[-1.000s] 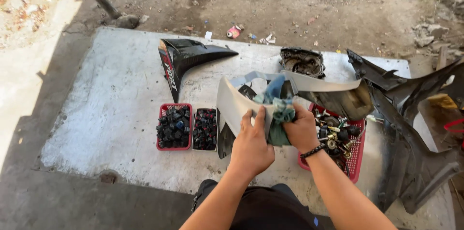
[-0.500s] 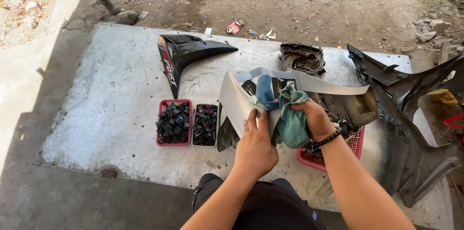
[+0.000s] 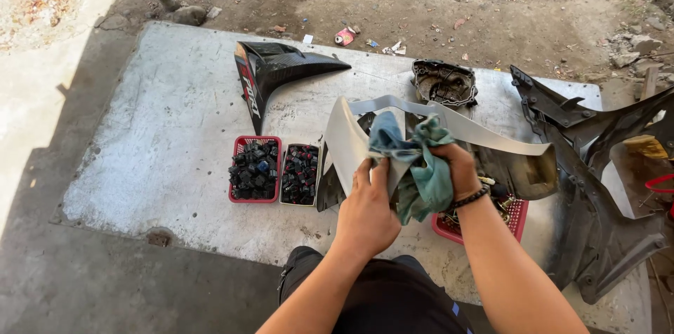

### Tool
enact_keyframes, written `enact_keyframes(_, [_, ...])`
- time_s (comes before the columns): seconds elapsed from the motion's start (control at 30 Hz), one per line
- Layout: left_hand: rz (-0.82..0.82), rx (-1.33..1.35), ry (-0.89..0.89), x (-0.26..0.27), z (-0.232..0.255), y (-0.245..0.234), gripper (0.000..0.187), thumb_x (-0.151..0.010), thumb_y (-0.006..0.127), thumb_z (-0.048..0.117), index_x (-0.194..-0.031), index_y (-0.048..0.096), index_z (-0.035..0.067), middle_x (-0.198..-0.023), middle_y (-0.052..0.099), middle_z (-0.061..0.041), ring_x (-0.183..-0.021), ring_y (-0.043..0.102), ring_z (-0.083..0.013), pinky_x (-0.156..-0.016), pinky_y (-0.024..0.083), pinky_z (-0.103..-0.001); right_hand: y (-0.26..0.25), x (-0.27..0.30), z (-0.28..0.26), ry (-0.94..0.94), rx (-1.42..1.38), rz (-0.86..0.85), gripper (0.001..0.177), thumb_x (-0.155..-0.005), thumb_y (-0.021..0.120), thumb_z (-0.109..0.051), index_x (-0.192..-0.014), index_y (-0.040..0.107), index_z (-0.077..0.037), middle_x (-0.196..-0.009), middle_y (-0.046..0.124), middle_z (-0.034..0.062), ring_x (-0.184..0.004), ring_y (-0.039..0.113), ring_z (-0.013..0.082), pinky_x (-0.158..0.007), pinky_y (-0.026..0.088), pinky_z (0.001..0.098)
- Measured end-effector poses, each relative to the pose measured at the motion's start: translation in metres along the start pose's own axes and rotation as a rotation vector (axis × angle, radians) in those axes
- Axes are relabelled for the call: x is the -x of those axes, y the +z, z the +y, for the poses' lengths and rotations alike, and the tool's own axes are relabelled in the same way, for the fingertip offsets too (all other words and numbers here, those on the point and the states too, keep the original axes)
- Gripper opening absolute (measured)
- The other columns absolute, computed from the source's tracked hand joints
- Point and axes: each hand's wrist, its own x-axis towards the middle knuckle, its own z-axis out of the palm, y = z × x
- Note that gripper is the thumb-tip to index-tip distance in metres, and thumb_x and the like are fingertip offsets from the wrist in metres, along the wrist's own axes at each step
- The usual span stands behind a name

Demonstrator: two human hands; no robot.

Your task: The person wipes a gray motorcycle fairing with a blue cloth, cleaning both the exterior and interior surfaces. They rotate the fairing to reach different areas and also wipe a black motorcycle part with a carbon fiber pattern.

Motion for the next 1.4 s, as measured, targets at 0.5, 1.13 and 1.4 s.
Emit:
enact_keyframes(0.5, [0.001, 0.018, -0.142, 0.002, -0.013, 0.009, 0.055, -0.076, 0.059, 0.027, -0.126, 0.048, 0.008, -0.123, 0.054, -0.026, -0.108, 0.061, -0.0557, -0.08, 0.054, -0.063, 0.064, 0.031, 0.017, -0.154, 0.146, 0.125, 0.024, -0.095, 0.057, -0.013, -0.109, 0.071, 0.0, -0.096, 0.072, 0.0073, -0.08, 0.062, 0.0133, -0.072, 0.047, 0.0247])
enact_keyframes(1.13, [0.101, 0.013, -0.078, 0.037, -0.025, 0.002, 0.061, -0.081, 0.055, 0.02, -0.14, 0.05, 0.01, -0.145, 0.043, -0.018, -0.104, 0.065, -0.0546, -0.079, 0.056, -0.065, 0.081, 0.01, 0.033, -0.228, 0.793, 0.218, 0.036, -0.078, 0.085, -0.004, -0.111, 0.074, 0.001, -0.089, 0.074, 0.0137, -0.084, 0.067, 0.0212, -0.081, 0.057, 0.0411])
enact_keyframes(1.4, [0.186, -0.054, 0.061, 0.048, -0.039, 0.005, 0.062, -0.078, 0.065, 0.015, -0.139, 0.053, 0.009, -0.137, 0.055, -0.015, -0.093, 0.067, -0.041, -0.065, 0.055, -0.048, 0.064, 0.02, 0.048, -0.223, 0.504, -0.336, 0.013, -0.094, 0.067, -0.007, -0.098, 0.073, 0.004, -0.091, 0.071, 0.0026, -0.08, 0.056, 0.0101, -0.074, 0.047, 0.024])
